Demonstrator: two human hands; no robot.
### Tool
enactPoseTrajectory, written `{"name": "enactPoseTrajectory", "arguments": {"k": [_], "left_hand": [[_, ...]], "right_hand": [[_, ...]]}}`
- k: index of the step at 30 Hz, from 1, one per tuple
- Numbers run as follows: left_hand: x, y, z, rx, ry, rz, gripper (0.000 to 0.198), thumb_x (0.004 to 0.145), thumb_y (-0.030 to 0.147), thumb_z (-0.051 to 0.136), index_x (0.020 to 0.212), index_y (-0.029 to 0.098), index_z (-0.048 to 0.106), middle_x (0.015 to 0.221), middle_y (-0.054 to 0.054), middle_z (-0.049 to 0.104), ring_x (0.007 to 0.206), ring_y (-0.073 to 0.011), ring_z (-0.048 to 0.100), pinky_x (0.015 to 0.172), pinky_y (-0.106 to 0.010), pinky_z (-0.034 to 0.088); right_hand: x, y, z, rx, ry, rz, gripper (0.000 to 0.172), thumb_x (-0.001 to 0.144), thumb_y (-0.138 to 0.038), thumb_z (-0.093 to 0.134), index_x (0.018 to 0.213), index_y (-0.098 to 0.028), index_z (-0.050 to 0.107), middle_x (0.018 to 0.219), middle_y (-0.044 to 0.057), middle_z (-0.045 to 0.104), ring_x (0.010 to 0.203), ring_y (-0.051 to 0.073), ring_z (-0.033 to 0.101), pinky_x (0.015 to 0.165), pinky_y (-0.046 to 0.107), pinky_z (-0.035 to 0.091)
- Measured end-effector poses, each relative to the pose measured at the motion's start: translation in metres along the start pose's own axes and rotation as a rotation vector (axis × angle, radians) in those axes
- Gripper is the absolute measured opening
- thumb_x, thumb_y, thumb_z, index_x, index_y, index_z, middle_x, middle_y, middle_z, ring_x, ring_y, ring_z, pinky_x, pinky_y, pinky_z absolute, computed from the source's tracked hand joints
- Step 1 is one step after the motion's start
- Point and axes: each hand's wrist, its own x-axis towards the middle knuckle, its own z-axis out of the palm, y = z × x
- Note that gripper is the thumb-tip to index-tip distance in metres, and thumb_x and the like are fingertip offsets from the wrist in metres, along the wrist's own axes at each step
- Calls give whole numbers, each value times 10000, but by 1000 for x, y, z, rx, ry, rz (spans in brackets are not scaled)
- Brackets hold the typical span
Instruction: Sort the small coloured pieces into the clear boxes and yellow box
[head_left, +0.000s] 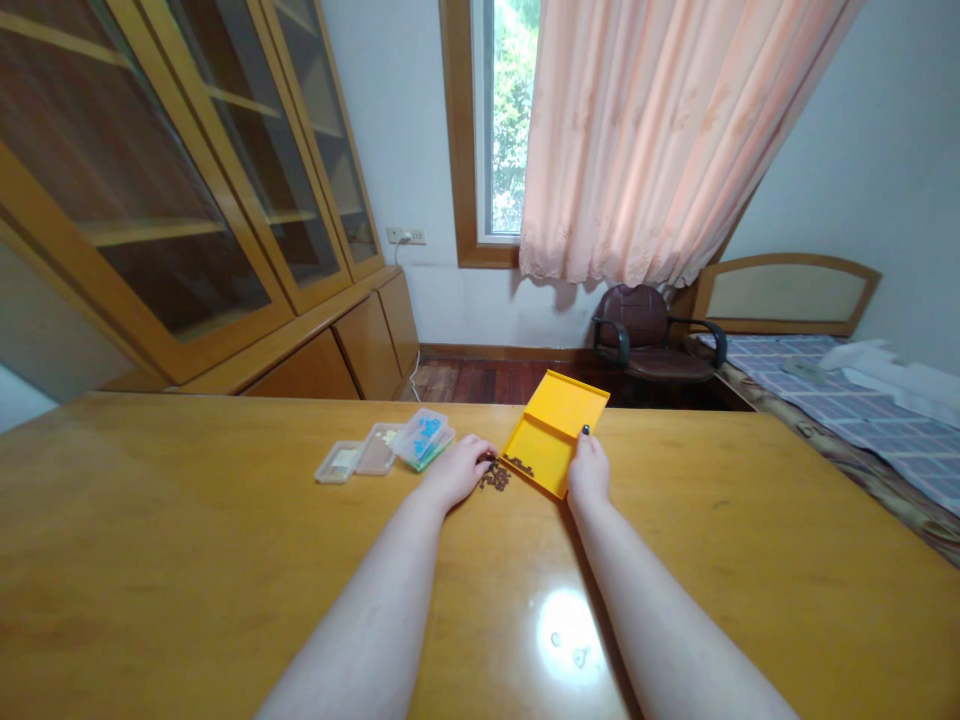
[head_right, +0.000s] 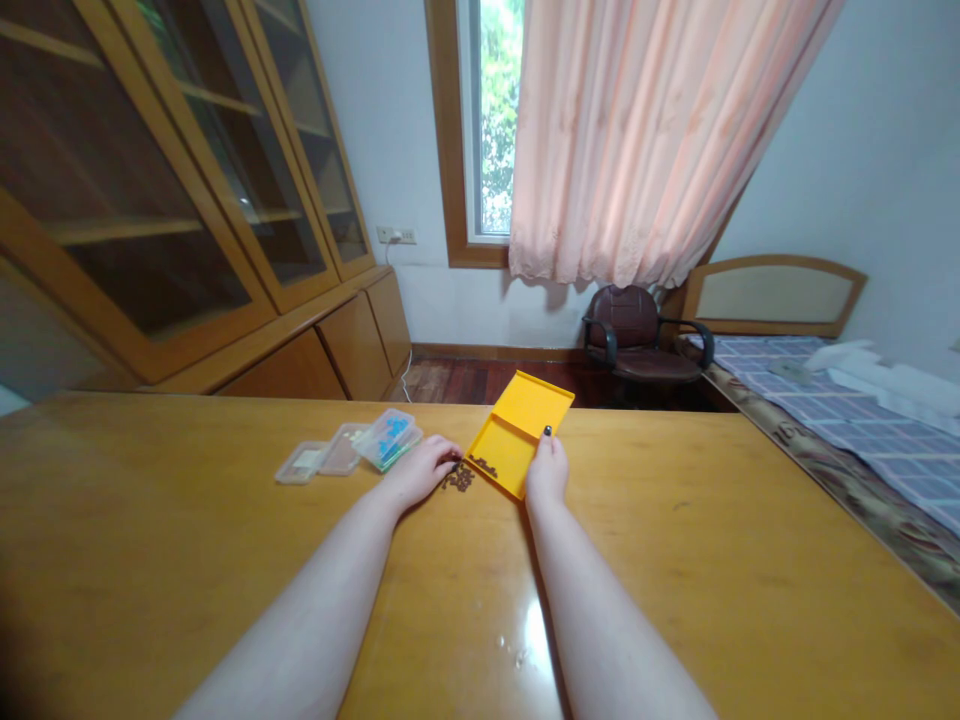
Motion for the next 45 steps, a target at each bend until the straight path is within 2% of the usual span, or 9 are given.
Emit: {"name": "enactPoseTrajectory", "arguments": {"k": [10, 20, 28, 34, 39, 42, 45], "left_hand": [[2, 5, 13, 72, 54, -42, 112, 782, 266, 533, 849, 191, 583, 894, -34, 583, 821, -167, 560, 719, -265, 426], [4, 3, 15, 40, 64, -76, 108, 801, 223, 495, 819, 183, 593, 885, -44, 586, 827, -160, 560, 746, -264, 425], [5, 0, 16, 54, 57, -80, 133, 824, 209, 462, 825, 175, 590, 890, -47, 586, 822, -159, 550, 736, -266, 416], [9, -4, 16, -47, 118, -104, 131, 821, 183, 453, 813, 174, 583, 886, -42, 586, 854, -157, 544, 790, -277, 423], [8, 6, 11, -178, 247, -57, 154, 839, 206, 427, 871, 182, 576, 906, -32, 599, 883, -154, 544, 824, -283, 431], [5, 13, 9, -260, 206, -31, 188, 831, 192, 435, 954, 189, 577, 939, -23, 625, 835, -138, 561, 806, -271, 445], [5, 14, 9, -322, 123, -37, 370, 828, 174, 430, 1194, 211, 467, 1047, -20, 620, 714, -106, 562, 753, -261, 469]], "right_hand": [[-1, 1, 0, -1, -4, -4, 424, 747, -574, 469, 842, -180, 594, 851, 53, 679, 751, 204, 627, 642, 306, 484], [-3, -3, -3, -85, 12, -28, 416, 764, -568, 449, 808, -179, 590, 820, 55, 673, 718, 193, 611, 615, 284, 472], [-3, -3, 0, 5, 9, 24, 398, 753, -545, 471, 837, -176, 593, 847, 62, 677, 739, 202, 627, 637, 298, 489], [1, 5, 0, 29, 1, 19, 406, 748, -552, 471, 848, -176, 588, 854, 58, 678, 722, 197, 625, 620, 298, 484], [-1, 3, 0, -8, -1, -5, 405, 748, -558, 468, 825, -178, 584, 841, 57, 679, 712, 195, 619, 597, 286, 475], [-4, 0, 1, -7, -32, 11, 412, 745, -570, 468, 817, -180, 581, 833, 58, 679, 706, 198, 619, 588, 288, 475], [-4, 0, 2, -6, -55, 0, 423, 746, -575, 468, 834, -178, 587, 842, 58, 681, 712, 199, 621, 590, 288, 473]]}}
